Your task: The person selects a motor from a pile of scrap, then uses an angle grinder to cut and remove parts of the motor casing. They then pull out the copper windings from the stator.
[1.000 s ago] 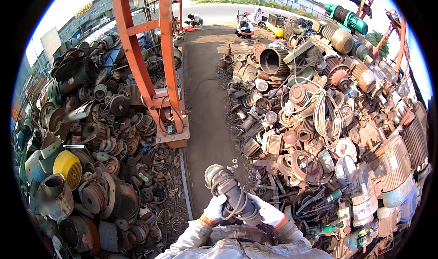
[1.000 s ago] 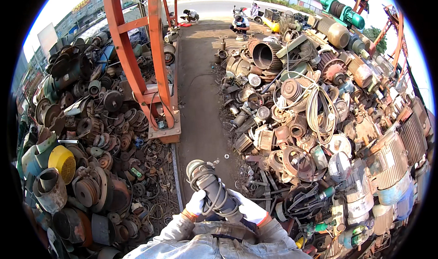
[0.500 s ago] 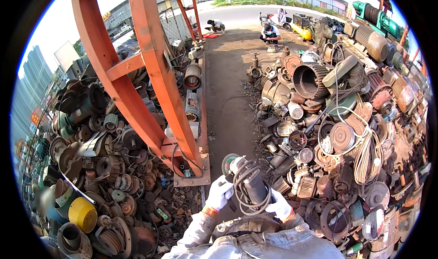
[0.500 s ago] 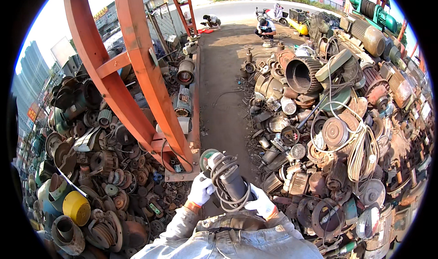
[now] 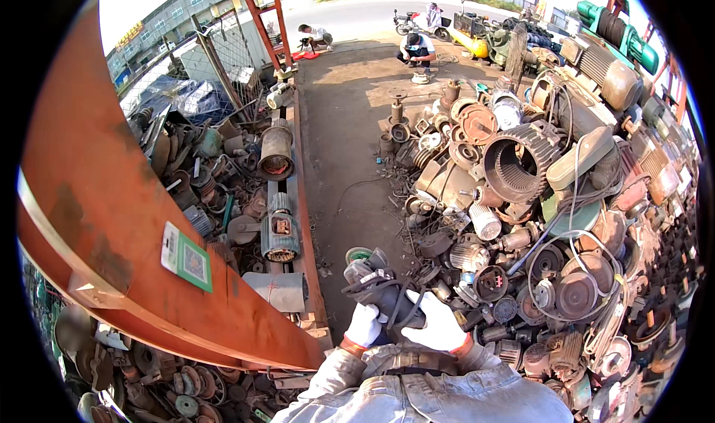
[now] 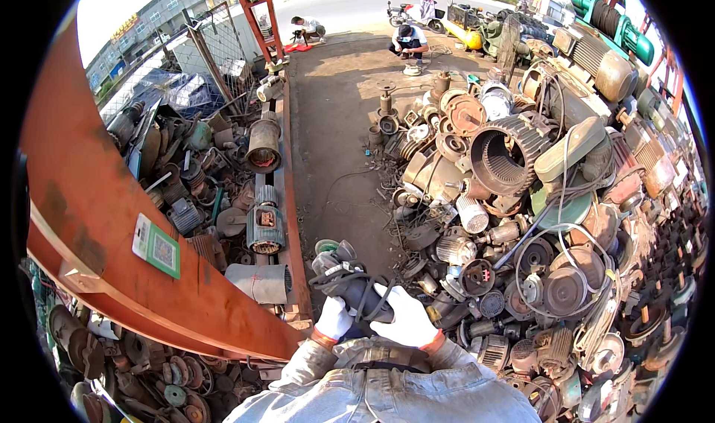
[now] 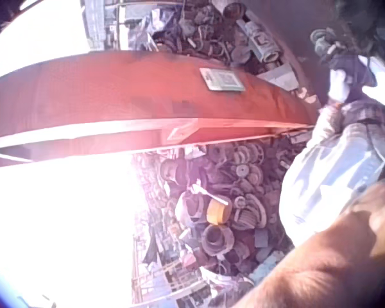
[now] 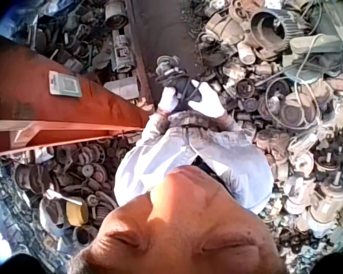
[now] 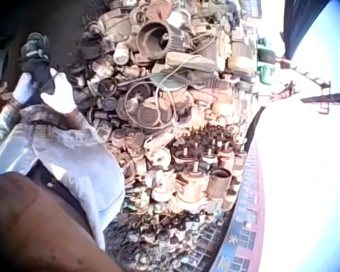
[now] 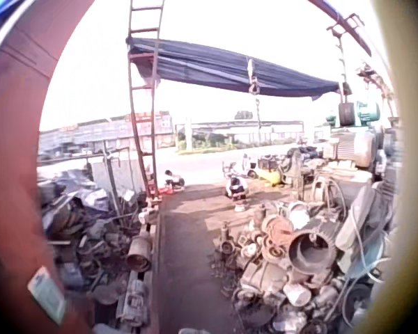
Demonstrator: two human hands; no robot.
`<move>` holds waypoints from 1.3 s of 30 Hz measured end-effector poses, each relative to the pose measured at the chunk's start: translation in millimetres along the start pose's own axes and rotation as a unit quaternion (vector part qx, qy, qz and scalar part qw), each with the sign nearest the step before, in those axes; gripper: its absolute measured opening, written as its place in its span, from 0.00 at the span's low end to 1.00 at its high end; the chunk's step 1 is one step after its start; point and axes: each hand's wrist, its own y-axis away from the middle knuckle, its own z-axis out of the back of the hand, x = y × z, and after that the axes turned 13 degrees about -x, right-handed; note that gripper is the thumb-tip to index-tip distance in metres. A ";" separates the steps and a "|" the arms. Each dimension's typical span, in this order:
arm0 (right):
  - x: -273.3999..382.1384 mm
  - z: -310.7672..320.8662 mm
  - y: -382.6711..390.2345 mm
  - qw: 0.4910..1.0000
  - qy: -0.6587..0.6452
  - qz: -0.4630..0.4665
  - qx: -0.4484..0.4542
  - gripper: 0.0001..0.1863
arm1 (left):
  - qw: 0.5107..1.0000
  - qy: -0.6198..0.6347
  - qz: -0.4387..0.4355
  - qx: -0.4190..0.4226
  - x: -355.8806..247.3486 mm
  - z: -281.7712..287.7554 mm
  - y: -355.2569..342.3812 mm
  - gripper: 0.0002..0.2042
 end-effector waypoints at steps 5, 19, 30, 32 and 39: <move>-15.9 -39.3 -119.6 0.993 0.107 0.037 0.021 0.41 | 0.999 -0.041 -0.025 -0.015 -42.9 14.4 -115.0 0.33; -123.3 -178.0 -471.8 0.909 -0.303 0.002 0.286 0.36 | 0.960 0.104 -0.150 -0.212 -180.6 88.6 -338.9 0.40; -255.5 -178.7 -707.3 0.934 -0.313 -0.099 0.140 0.11 | 0.846 0.148 -0.266 -0.438 -312.3 66.4 -600.1 0.40; -283.5 -185.8 -747.1 0.944 -0.280 -0.130 0.114 0.23 | 0.839 0.171 -0.286 -0.429 -340.7 69.5 -654.4 0.41; -304.7 -236.5 -882.3 0.825 -0.423 -0.331 0.178 0.45 | 0.908 0.378 -0.164 -0.073 -375.7 92.5 -849.3 0.52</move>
